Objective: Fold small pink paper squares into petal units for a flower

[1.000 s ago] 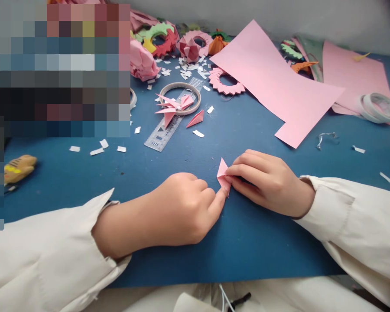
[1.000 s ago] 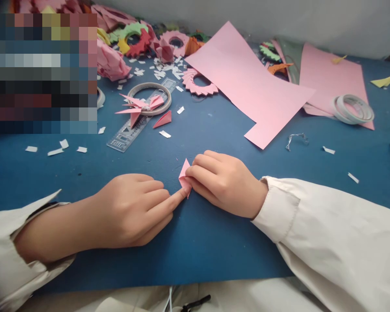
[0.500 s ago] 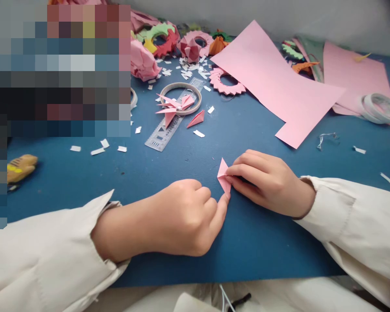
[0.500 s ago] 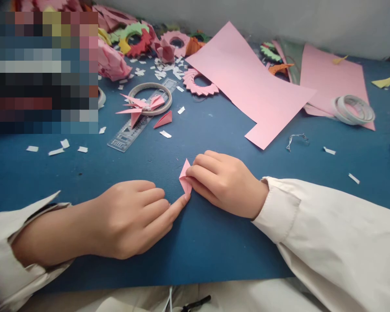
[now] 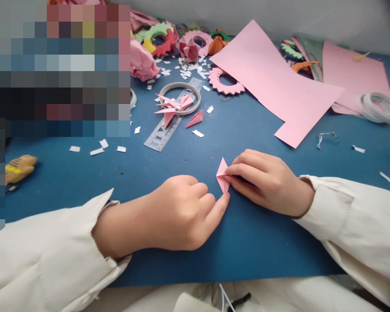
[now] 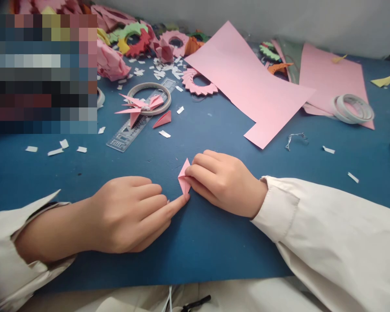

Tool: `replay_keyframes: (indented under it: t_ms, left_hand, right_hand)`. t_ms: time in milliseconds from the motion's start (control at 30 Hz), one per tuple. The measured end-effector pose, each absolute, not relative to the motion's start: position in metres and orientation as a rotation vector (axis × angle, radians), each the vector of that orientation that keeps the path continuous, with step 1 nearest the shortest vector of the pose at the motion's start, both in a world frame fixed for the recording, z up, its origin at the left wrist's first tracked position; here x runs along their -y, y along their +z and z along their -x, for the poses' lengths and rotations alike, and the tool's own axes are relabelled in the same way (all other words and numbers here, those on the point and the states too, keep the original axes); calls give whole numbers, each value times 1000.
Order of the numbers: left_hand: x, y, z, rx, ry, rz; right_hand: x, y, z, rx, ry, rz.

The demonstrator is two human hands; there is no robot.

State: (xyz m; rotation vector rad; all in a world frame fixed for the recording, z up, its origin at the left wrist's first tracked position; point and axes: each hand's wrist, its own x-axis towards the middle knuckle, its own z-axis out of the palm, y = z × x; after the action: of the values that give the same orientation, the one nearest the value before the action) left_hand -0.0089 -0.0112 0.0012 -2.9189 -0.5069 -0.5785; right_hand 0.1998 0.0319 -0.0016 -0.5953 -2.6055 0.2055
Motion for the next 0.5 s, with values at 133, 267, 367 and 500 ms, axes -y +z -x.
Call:
replay_keyframes:
  t_ms: [133, 267, 367, 500]
  left_hand:
    - [12, 3, 9, 436, -609, 2961]
    - [13, 4, 10, 406, -704, 2974]
    - [12, 3, 10, 459, -662, 2944]
    - [10, 2, 10, 477, -587, 2926]
  right_hand:
    - [-32, -2, -200, 2608, 192, 596]
    - [-32, -3, -200, 2613, 194, 593]
    - [-32, -2, -201, 2615, 179, 596]
    - [-32, -1, -200, 2618, 182, 596]
